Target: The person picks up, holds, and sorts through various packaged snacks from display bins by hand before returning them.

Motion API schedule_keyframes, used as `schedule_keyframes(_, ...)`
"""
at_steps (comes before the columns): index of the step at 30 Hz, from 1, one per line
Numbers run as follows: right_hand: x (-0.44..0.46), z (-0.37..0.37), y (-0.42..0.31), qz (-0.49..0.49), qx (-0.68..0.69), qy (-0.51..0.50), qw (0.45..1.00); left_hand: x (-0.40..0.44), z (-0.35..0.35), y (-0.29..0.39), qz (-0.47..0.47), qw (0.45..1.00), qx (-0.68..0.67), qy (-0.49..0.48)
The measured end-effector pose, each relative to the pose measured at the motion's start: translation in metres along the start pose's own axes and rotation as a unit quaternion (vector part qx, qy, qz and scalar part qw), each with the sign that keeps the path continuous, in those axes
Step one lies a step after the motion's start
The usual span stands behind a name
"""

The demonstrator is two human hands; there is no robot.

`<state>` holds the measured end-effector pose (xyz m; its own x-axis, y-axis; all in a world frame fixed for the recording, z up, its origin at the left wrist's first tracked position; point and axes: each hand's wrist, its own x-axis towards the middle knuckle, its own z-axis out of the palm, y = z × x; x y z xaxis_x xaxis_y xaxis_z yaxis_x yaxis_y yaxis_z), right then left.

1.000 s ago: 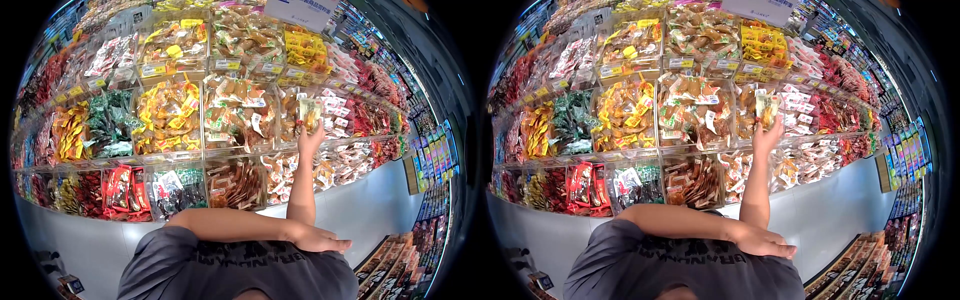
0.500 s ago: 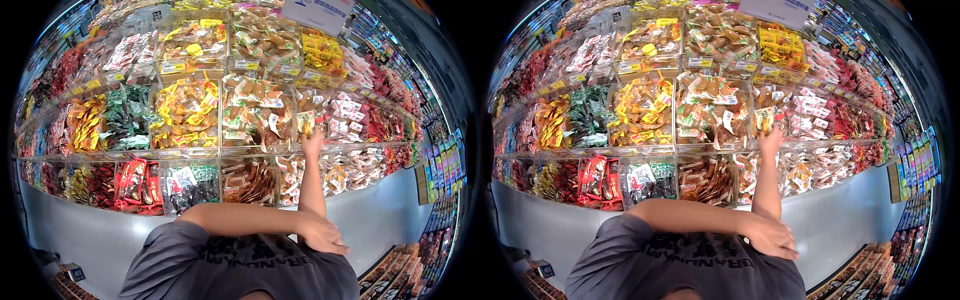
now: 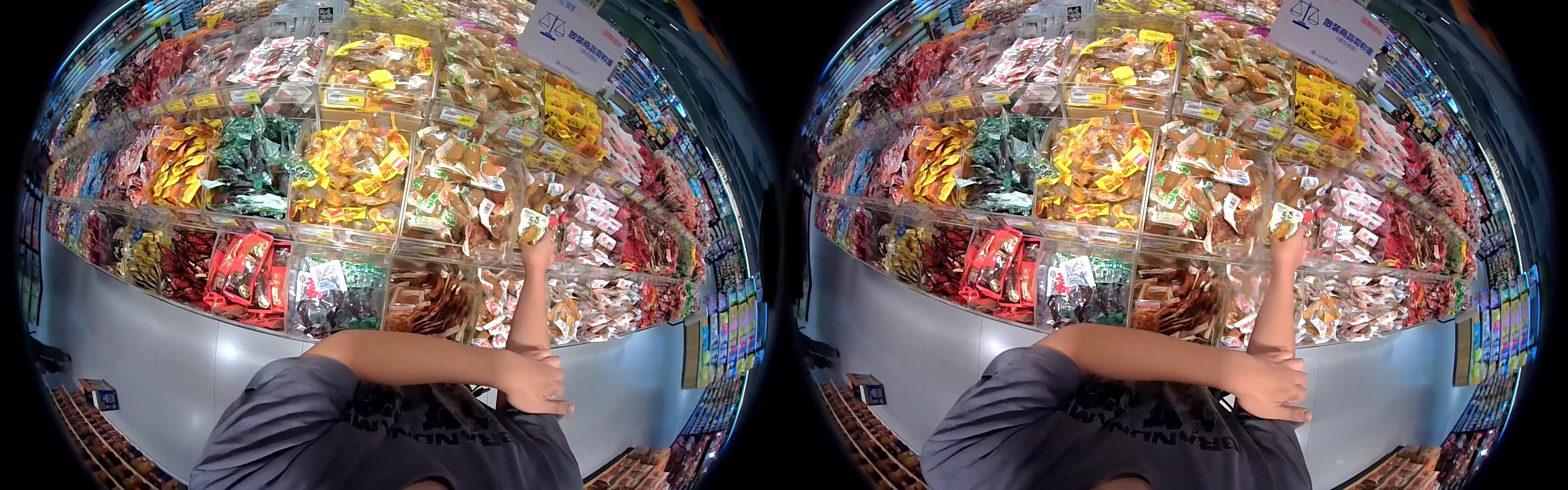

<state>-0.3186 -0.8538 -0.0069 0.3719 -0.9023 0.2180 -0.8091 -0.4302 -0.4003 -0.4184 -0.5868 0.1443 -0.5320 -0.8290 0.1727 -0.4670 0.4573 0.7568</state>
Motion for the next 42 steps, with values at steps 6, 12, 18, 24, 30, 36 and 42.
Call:
schedule_keyframes(6, 0.008, 0.013, 0.010, -0.015, 0.039, 0.021, 0.999, -0.019, -0.003, 0.029, 0.081, 0.990, -0.115, 0.015)
schedule_keyframes(12, -0.007, 0.004, 0.001, -0.098, 0.004, 0.120, 0.988, -0.018, -0.014, 0.007, 0.118, 0.971, -0.208, -0.028)
schedule_keyframes(18, -0.008, -0.024, -0.011, -0.102, 0.120, 0.070, 0.985, -0.038, -0.005, -0.005, 0.137, 0.985, -0.070, 0.084)
schedule_keyframes(24, -0.008, -0.073, -0.055, -0.128, 0.281, 0.247, 0.919, -0.038, -0.003, -0.023, 0.202, 0.961, -0.172, 0.075)
schedule_keyframes(30, -0.012, -0.122, -0.169, -0.230, 0.506, 0.099, 0.826, -0.059, -0.040, -0.029, 0.195, 0.953, -0.209, 0.098)
schedule_keyframes(36, 0.000, -0.114, -0.296, -0.398, 0.420, 0.046, 0.814, -0.079, -0.077, -0.046, 0.182, 0.933, -0.050, 0.307)
schedule_keyframes(42, -0.004, -0.086, -0.399, -0.465, 0.340, 0.048, 0.816, -0.104, -0.118, -0.059, 0.172, 0.896, 0.007, 0.410)
